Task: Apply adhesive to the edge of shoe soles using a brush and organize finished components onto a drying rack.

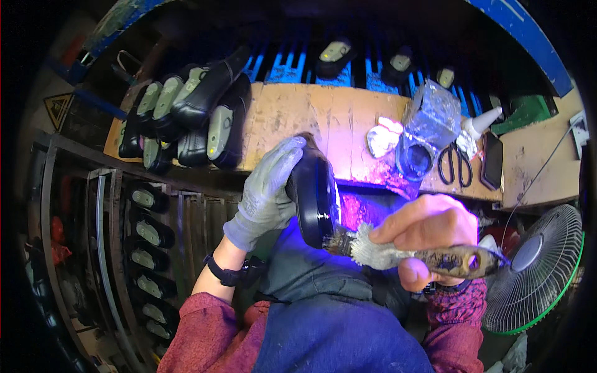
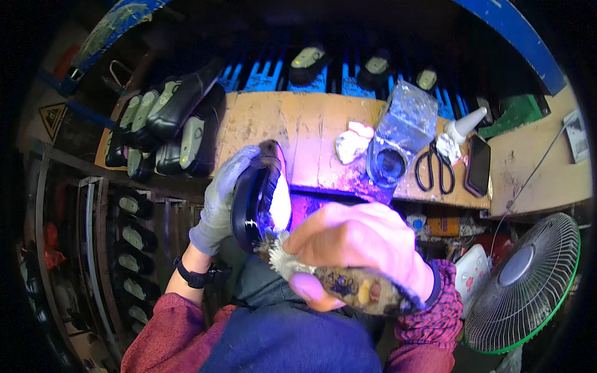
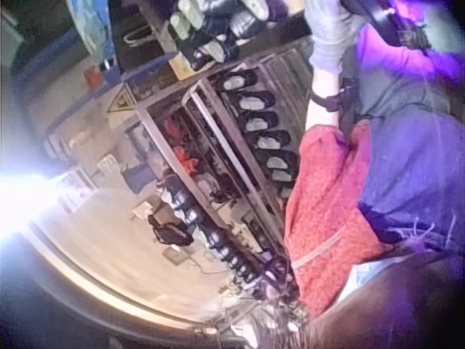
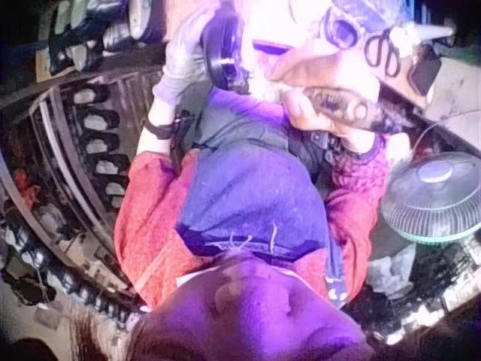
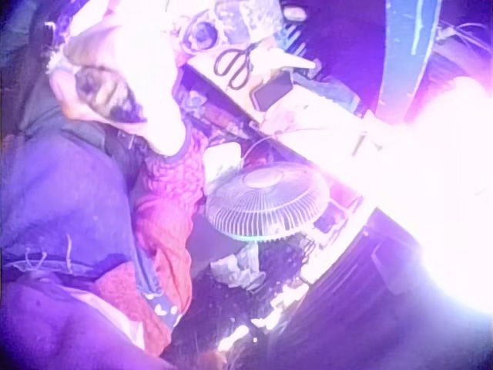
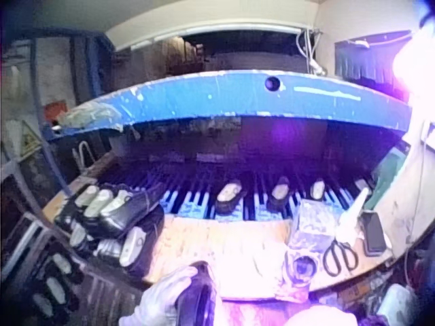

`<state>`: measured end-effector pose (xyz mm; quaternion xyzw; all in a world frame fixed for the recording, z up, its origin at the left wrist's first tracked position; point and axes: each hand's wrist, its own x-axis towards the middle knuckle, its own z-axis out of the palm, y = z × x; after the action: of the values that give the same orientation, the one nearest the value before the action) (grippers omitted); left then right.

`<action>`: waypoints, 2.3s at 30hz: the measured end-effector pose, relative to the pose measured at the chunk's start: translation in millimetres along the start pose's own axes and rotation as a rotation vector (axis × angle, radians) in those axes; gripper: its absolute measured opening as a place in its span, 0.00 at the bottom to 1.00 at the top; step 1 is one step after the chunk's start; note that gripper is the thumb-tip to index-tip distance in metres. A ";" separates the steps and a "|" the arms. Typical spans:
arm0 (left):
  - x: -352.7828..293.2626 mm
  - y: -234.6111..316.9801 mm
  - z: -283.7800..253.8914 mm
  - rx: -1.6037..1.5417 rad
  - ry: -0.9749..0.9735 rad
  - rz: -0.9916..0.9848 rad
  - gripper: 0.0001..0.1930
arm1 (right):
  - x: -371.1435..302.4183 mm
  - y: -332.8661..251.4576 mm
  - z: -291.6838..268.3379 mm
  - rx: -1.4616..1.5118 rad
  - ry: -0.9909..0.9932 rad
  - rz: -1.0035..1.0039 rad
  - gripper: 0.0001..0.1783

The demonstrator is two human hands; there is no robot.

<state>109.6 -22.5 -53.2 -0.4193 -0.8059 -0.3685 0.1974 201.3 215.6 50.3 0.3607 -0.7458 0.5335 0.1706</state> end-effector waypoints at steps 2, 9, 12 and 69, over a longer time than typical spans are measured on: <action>6.1 5.0 -13.1 0.017 -0.013 -0.017 0.42 | 1.9 -0.3 -1.3 0.020 0.031 0.034 0.16; 6.7 22.1 -33.4 -0.384 -0.367 -0.381 0.55 | 22.8 21.8 -8.7 0.288 0.538 0.358 0.07; 0.2 29.9 -28.9 -0.597 -0.610 -0.572 0.61 | 36.0 37.9 -3.0 0.301 0.591 0.273 0.11; -15.8 38.1 51.7 -1.438 0.261 -1.293 0.19 | -45.9 91.3 21.8 0.287 0.479 0.716 0.07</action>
<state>149.4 22.8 -80.5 0.1275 -0.4349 -0.8532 -0.2582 169.7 227.5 -48.6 -0.0336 -0.6817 0.7251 0.0913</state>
